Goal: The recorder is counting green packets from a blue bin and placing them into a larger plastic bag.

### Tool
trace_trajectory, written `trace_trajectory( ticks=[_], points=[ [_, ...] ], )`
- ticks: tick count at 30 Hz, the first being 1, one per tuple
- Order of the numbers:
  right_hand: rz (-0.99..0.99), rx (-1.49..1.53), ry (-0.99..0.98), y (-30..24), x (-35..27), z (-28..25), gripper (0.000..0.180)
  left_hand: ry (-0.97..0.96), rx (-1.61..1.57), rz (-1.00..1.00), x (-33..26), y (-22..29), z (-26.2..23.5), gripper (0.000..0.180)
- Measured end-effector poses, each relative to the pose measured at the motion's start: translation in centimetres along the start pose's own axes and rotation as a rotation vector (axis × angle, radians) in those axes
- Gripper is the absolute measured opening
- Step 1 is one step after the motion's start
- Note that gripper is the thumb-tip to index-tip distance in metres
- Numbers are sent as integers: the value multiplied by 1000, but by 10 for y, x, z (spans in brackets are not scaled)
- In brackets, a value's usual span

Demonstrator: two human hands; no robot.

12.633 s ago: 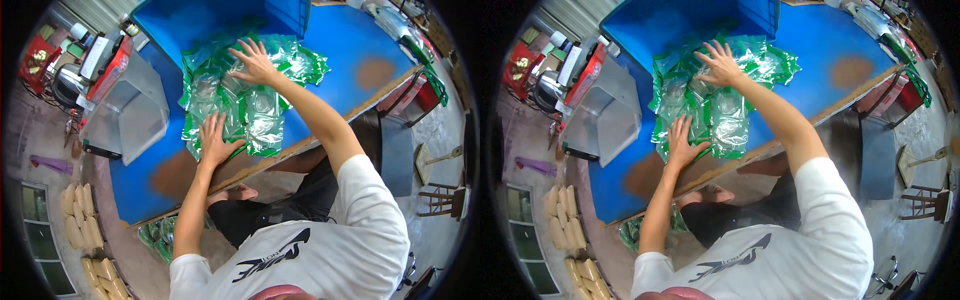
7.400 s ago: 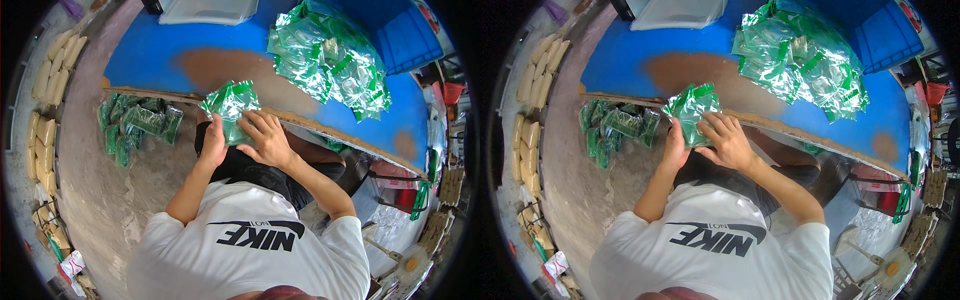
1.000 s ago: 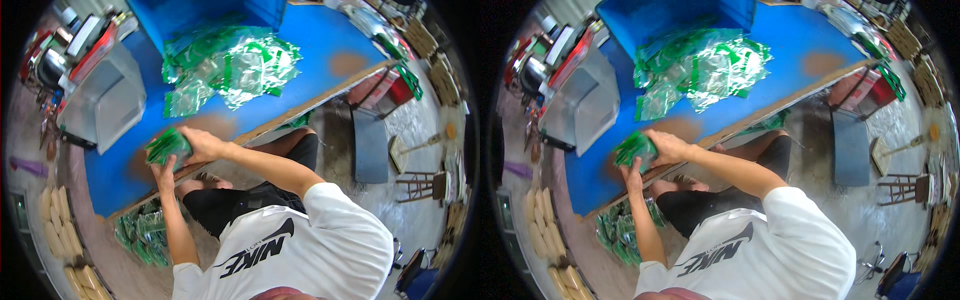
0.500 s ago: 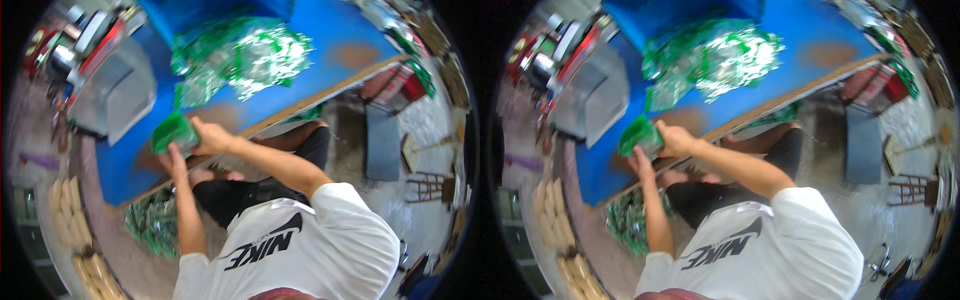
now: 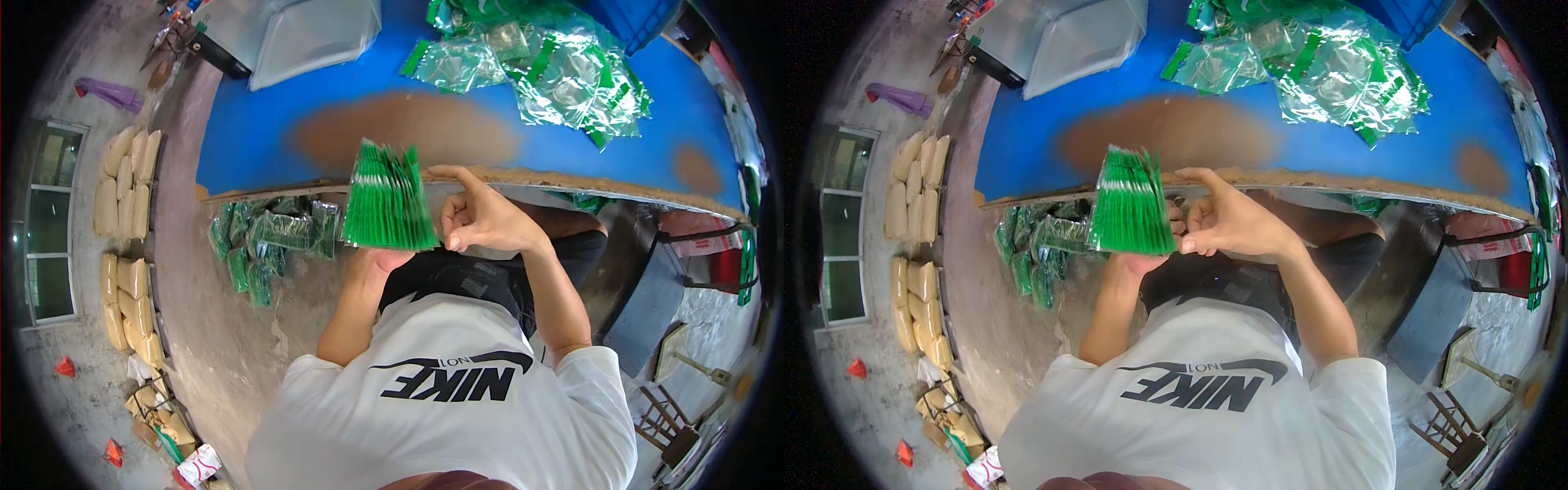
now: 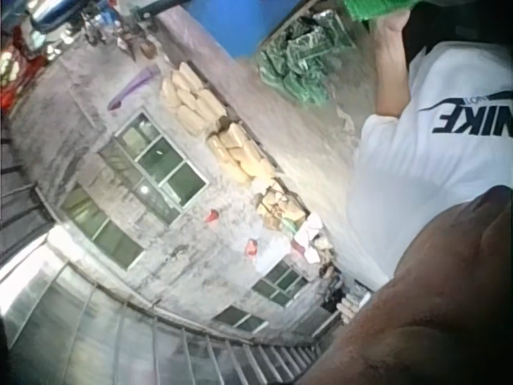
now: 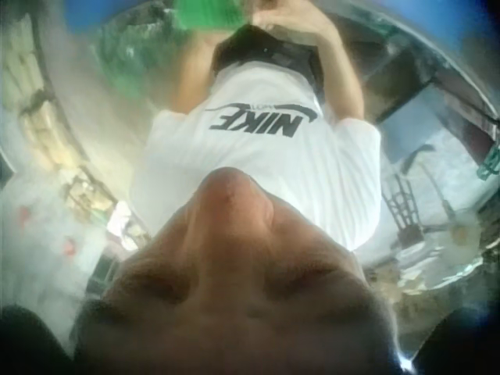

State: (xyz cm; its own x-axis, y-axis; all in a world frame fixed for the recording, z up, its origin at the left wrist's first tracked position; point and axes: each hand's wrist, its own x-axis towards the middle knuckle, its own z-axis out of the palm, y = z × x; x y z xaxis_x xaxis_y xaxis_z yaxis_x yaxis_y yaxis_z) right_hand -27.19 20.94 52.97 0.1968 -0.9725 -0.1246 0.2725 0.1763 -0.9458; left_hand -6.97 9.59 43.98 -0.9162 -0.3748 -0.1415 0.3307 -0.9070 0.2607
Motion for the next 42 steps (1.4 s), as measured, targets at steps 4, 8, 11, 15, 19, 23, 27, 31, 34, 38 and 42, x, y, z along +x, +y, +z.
trace_trajectory(
  ticks=[4,8,11,15,19,23,27,31,34,38,42],
  points=[
    [34,102,26,3,-2,3,117,-6,-45,45,-1,2,12,24],
    [32,62,-5,7,-1,2,120,50,9,96,-2,3,23,29],
    [-55,-15,-15,12,-1,-1,110,1,102,131,-3,1,26,42],
    [46,156,148,12,-2,-5,96,72,128,188,-1,-4,26,43],
    [-97,-584,326,15,6,16,104,608,543,419,8,-9,16,42],
    [-125,-727,389,12,21,50,99,705,1014,719,4,-13,12,50],
    [-175,-687,269,8,31,23,91,568,537,616,-17,-8,7,54],
    [-164,-780,139,10,42,8,84,342,342,195,-44,-7,-4,57],
    [56,-955,114,-31,60,-11,74,539,421,203,-54,-8,-6,58],
    [-373,-1453,614,-14,109,-137,74,525,295,302,-59,-10,-12,60],
    [-403,-1755,373,14,94,-105,63,192,-172,291,-59,-1,-17,62]
  ],
)
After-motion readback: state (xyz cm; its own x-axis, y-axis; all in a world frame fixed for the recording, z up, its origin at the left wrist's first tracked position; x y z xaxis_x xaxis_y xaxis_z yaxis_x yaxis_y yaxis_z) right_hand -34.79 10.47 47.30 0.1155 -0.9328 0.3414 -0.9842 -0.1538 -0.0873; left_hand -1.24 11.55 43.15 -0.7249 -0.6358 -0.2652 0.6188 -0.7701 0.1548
